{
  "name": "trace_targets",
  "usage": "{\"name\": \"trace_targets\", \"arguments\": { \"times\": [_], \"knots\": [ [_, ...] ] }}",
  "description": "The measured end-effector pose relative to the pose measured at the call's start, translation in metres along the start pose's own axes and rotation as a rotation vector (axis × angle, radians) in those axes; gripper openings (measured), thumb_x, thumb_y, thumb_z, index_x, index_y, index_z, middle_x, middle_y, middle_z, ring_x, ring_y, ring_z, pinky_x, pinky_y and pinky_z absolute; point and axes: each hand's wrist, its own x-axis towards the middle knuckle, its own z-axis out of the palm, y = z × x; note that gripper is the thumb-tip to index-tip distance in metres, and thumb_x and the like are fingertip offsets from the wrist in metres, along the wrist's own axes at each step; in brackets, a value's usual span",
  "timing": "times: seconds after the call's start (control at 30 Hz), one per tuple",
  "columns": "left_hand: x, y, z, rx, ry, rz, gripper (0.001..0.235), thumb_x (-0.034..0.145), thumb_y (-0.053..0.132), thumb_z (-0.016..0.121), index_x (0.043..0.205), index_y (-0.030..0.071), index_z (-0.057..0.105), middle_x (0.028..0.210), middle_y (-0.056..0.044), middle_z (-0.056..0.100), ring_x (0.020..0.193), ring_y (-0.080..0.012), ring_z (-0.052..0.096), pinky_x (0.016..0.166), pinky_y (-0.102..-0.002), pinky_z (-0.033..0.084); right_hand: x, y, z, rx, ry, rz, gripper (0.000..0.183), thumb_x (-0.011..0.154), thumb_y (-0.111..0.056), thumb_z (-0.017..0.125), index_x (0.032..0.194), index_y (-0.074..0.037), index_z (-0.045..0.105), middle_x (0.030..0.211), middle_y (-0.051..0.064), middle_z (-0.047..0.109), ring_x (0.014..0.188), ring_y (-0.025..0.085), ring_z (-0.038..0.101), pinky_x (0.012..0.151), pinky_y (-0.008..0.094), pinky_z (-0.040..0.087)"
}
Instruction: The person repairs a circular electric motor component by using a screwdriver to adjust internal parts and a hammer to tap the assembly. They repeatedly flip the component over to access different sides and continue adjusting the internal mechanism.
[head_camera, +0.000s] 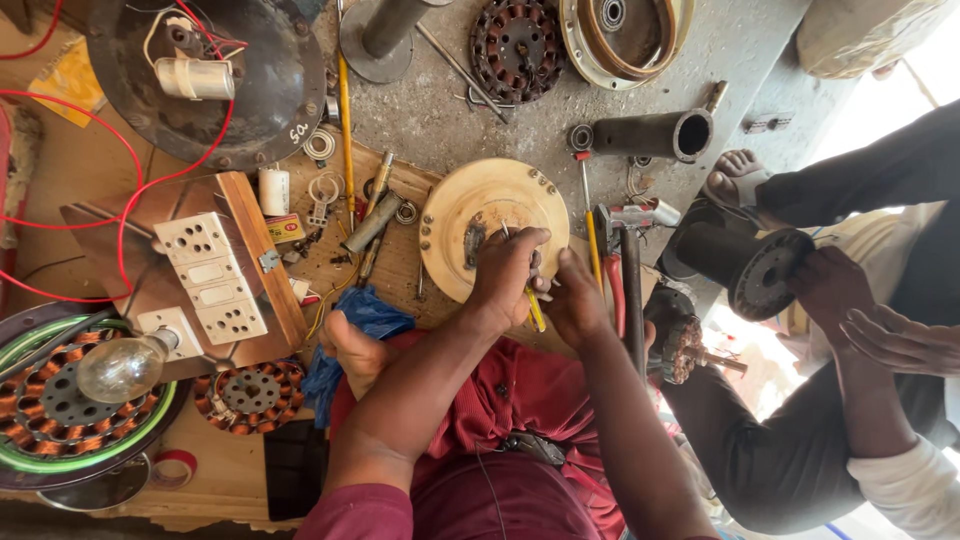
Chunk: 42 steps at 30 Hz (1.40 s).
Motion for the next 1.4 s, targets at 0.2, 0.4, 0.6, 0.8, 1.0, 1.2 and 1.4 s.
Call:
{"name": "trace_targets", "arguments": {
  "times": [0.2, 0.4, 0.6, 0.8, 1.0, 1.2, 1.4],
  "knots": [
    [0.003, -0.014, 0.002, 0.108, -0.125, 0.141, 0.02, 0.093, 0.016, 0.07, 0.098, 0.006, 0.053, 0.072, -0.003, 0.052, 0.058, -0.0136, 0.051, 0.05, -0.03, 0.044, 0.014, 0.022, 0.012, -0.059, -0.011, -0.141, 0.058, 0.097, -0.008, 0.06, 0.153, -0.013, 0.047, 0.12, 0.006, 0.066, 0.101, 0.015, 0.064, 0.088, 0.032, 0.054],
    [-0.024, -0.017, -0.021, 0.545, -0.024, 0.355, 0.059, 0.087, 0.006, 0.066, 0.141, 0.004, 0.042, 0.111, -0.006, 0.063, 0.093, -0.0126, 0.065, 0.082, -0.027, 0.057, -0.005, 0.008, 0.007, -0.26, 0.286, -0.18, 0.045, 0.101, -0.022, 0.065, 0.141, -0.002, 0.057, 0.125, 0.008, 0.065, 0.107, 0.016, 0.065, 0.089, 0.033, 0.059],
    [-0.033, -0.008, -0.051, 0.465, -0.01, 0.377, 0.036, 0.099, 0.018, 0.065, 0.129, -0.002, 0.065, 0.112, -0.011, 0.07, 0.1, -0.0155, 0.066, 0.089, -0.031, 0.054, -0.041, 0.018, 0.026, -0.557, -0.107, -0.182, 0.052, 0.09, -0.021, 0.073, 0.138, -0.009, 0.056, 0.115, 0.008, 0.071, 0.1, 0.017, 0.07, 0.085, 0.031, 0.057],
    [-0.033, 0.022, -0.07, 1.094, 0.645, 0.855, 0.029, 0.091, 0.015, 0.075, 0.115, 0.0, 0.068, 0.109, -0.013, 0.073, 0.093, -0.0201, 0.072, 0.083, -0.034, 0.059, -0.02, 0.031, -0.03, -0.914, 0.07, -0.362, 0.039, 0.089, -0.019, 0.077, 0.125, -0.004, 0.073, 0.104, 0.007, 0.079, 0.093, 0.013, 0.072, 0.083, 0.028, 0.057],
    [-0.003, 0.028, -0.056, 0.455, 0.416, 0.423, 0.051, 0.072, 0.007, 0.089, 0.114, -0.003, 0.062, 0.107, -0.015, 0.073, 0.096, -0.0245, 0.072, 0.085, -0.034, 0.06, -0.014, 0.001, -0.039, -1.049, 0.171, -0.284, 0.04, 0.089, -0.022, 0.074, 0.124, -0.004, 0.071, 0.102, 0.011, 0.077, 0.091, 0.016, 0.073, 0.083, 0.032, 0.058],
    [-0.027, 0.031, -0.039, 0.741, 0.328, 0.515, 0.053, 0.061, 0.016, 0.09, 0.105, 0.001, 0.065, 0.102, -0.017, 0.075, 0.088, -0.0288, 0.078, 0.079, -0.038, 0.067, -0.028, -0.043, 0.026, -1.058, 0.099, -0.473, 0.044, 0.099, -0.031, 0.071, 0.131, -0.001, 0.066, 0.097, 0.011, 0.078, 0.085, 0.015, 0.072, 0.078, 0.03, 0.056],
    [-0.054, 0.042, -0.021, 1.454, 0.425, 1.31, 0.068, 0.048, 0.025, 0.101, 0.102, 0.004, 0.066, 0.098, -0.013, 0.064, 0.088, -0.0278, 0.06, 0.079, -0.046, 0.051, -0.049, 0.002, 0.024, -0.593, 0.015, -0.359, 0.039, 0.101, -0.025, 0.067, 0.129, 0.002, 0.067, 0.097, 0.013, 0.075, 0.08, 0.018, 0.072, 0.073, 0.033, 0.061]
  ]
}}
